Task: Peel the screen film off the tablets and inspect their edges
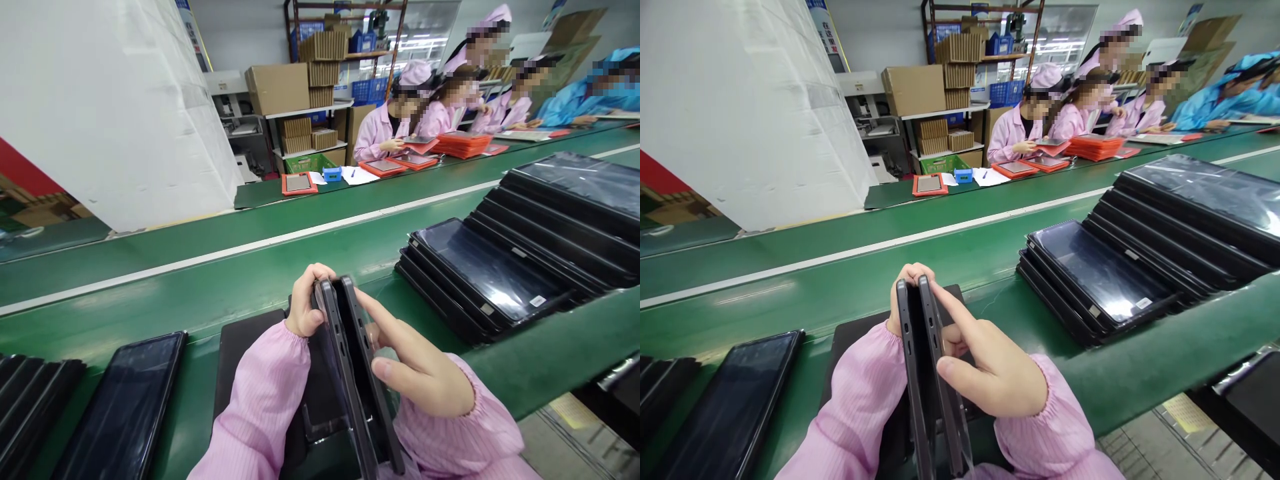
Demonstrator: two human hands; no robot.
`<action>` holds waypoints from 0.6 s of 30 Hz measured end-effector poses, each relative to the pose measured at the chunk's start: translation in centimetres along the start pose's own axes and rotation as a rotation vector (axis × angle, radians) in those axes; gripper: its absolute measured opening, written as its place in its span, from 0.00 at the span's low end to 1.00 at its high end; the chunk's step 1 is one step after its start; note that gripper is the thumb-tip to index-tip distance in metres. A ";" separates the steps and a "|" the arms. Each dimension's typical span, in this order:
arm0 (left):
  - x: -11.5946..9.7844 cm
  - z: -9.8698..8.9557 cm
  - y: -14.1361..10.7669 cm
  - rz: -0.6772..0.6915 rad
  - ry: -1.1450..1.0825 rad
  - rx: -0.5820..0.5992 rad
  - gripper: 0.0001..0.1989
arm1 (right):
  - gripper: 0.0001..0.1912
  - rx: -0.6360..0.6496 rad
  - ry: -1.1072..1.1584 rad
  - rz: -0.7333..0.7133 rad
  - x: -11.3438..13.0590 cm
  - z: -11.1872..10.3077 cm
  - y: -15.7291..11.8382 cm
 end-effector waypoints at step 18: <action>-1.3 0.6 0.1 0.065 -0.022 -0.030 0.29 | 0.41 -0.024 0.029 0.107 -1.2 -0.4 -0.1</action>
Point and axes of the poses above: each hand's wrist, its own y-axis towards the middle knuckle, its own z-axis out of the palm, x = y × z, the point moved 10 cm from there along y, towards the middle knuckle, and after that the axes turned 10 degrees about -x, right-handed, at the moved point
